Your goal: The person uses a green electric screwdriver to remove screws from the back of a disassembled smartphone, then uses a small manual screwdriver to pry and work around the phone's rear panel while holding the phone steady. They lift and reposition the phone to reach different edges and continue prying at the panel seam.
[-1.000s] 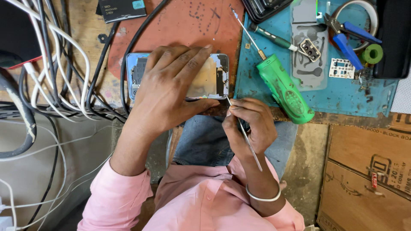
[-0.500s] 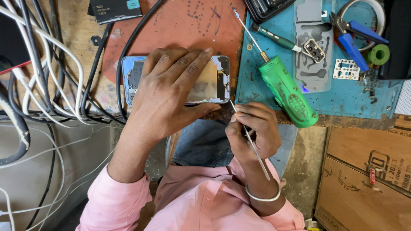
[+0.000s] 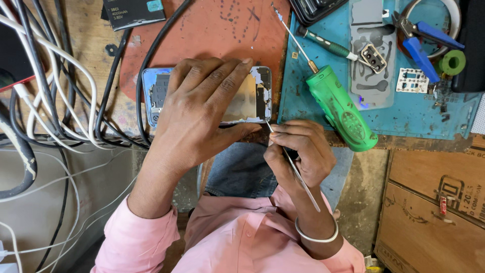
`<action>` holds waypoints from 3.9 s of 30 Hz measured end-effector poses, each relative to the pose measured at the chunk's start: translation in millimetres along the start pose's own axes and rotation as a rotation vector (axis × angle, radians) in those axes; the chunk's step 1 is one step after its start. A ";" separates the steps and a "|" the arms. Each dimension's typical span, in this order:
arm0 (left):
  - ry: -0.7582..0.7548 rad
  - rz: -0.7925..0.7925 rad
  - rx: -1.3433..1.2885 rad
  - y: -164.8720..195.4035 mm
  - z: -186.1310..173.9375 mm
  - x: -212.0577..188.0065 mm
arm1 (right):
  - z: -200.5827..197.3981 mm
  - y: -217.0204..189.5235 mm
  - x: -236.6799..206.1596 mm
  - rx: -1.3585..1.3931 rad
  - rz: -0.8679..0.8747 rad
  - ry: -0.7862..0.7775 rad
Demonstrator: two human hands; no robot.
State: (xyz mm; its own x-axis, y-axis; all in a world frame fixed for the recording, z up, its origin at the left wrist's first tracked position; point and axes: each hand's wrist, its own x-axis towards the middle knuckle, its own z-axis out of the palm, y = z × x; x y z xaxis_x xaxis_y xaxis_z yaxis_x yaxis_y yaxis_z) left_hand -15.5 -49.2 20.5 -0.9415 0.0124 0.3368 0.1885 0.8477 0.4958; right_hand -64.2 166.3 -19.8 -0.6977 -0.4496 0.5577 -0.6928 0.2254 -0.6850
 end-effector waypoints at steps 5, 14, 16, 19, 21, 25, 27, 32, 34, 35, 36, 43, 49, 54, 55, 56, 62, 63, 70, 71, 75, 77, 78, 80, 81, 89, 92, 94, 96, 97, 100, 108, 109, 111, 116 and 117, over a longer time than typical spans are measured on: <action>0.000 -0.011 0.002 -0.5 0.8 0.9 | -2.4 3.5 0.4 0.067 0.013 -0.008; 0.004 -0.023 0.003 1.1 0.2 -1.1 | 4.5 2.3 -2.3 -0.037 -0.005 0.056; 0.014 -0.008 0.002 -0.1 1.8 1.1 | 1.6 2.7 -0.7 0.000 -0.015 0.018; 0.016 -0.006 0.003 0.2 2.0 0.3 | -0.7 2.3 0.5 0.028 0.014 -0.009; 0.007 -0.008 0.005 -0.3 2.1 0.6 | -1.8 3.4 1.6 0.035 0.005 -0.023; 0.014 -0.010 0.010 -0.3 2.1 0.5 | -4.5 5.9 0.7 0.044 0.016 -0.037; 0.020 -0.002 0.014 -0.4 2.1 0.4 | -2.9 6.9 -1.1 0.071 0.024 -0.008; 0.026 0.000 0.004 -0.8 1.8 0.7 | 4.7 4.2 -5.8 0.052 0.011 0.064; 0.026 -0.002 0.008 -0.9 1.5 0.9 | 5.0 3.2 -4.8 0.021 0.004 0.054; 0.030 0.000 0.010 -0.6 1.7 1.2 | 4.2 3.0 -3.8 0.020 -0.006 0.044; 0.033 0.002 0.010 -0.2 1.7 1.1 | 3.0 2.8 -2.4 0.016 -0.013 0.032; 0.038 0.005 -0.014 1.1 1.7 1.4 | 1.6 -0.6 -0.2 -0.047 -0.083 -0.061; 0.037 0.010 0.005 1.0 2.2 -0.6 | 4.9 4.1 -2.1 -0.037 -0.084 -0.039; 0.034 0.136 0.076 4.3 5.0 -2.8 | -8.3 4.9 -22.0 0.327 0.153 0.136; 0.006 0.144 0.096 4.5 6.2 -2.6 | -14.9 5.4 -28.3 0.376 0.214 0.162; -0.020 0.153 0.116 4.7 7.3 -2.1 | -22.5 7.2 -33.4 0.428 0.185 0.212; -0.034 0.129 0.100 7.2 12.7 -1.3 | -82.9 32.7 -35.9 0.462 0.279 0.581; -0.038 0.123 0.101 8.0 13.8 -1.0 | -93.8 36.2 -32.8 0.177 0.392 0.486; -0.016 0.104 0.073 9.5 16.8 -2.4 | -117.5 62.4 4.8 -0.720 0.299 0.123; -0.010 0.101 0.060 8.6 17.5 -1.7 | -115.6 61.9 7.9 -0.719 0.303 0.150; -0.012 0.097 0.060 5.4 19.6 -0.7 | -96.7 47.1 13.1 -0.724 0.169 0.192; -0.004 0.071 0.008 4.3 20.0 -1.4 | -82.6 35.5 11.3 -0.630 0.176 0.114; -0.002 0.058 -0.021 4.4 20.2 -2.4 | -75.9 29.6 9.5 -0.624 0.164 0.062; 0.011 0.083 -0.004 4.8 20.7 -3.2 | -64.0 26.4 14.6 -0.605 0.106 -0.028; 0.018 0.094 0.009 4.5 20.4 -3.5 | -60.9 26.1 17.7 -0.626 0.102 -0.042; 0.027 0.105 0.008 6.8 18.1 -1.2 | -54.9 20.3 25.7 -0.694 0.124 -0.066; 0.013 0.104 0.025 4.7 15.8 -0.3 | -54.7 20.7 27.5 -0.711 0.107 -0.081; -0.014 0.085 0.020 4.0 14.5 -1.3 | -53.3 20.9 26.5 -0.722 0.112 -0.077; -0.024 0.055 0.003 2.1 14.6 1.2 | -54.3 22.3 26.5 -0.730 0.115 -0.064; -0.023 0.048 0.004 1.2 14.6 2.0 | -53.2 23.2 26.3 -0.719 0.114 -0.055; -0.021 0.015 -0.001 1.1 13.6 0.7 | -51.7 22.7 23.1 -0.694 0.097 -0.021; 0.040 -0.004 0.001 -2.1 16.5 -0.4 | -76.6 1.3 -17.0 0.257 0.561 0.099; 0.039 -0.011 -0.009 -2.3 16.7 -0.4 | -79.3 -2.6 -25.7 0.402 0.616 0.059; 0.042 -0.010 -0.023 -3.5 15.3 1.4 | -78.8 -9.2 -42.7 0.584 0.740 -0.010; -0.014 -0.033 0.078 0.7 4.7 11.7 | -64.6 -22.8 -81.6 0.730 1.033 -0.185; -0.015 -0.028 0.127 2.7 2.1 14.9 | -62.2 -22.0 -84.9 0.737 1.021 -0.184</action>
State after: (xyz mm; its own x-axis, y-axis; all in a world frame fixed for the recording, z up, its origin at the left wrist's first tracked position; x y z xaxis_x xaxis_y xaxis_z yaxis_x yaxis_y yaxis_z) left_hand -29.7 -45.6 25.2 -0.9500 -0.0051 0.3123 0.1262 0.9083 0.3988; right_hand -1.1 253.3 -22.9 -0.7757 -0.4821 -0.4072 0.4484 0.0329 -0.8932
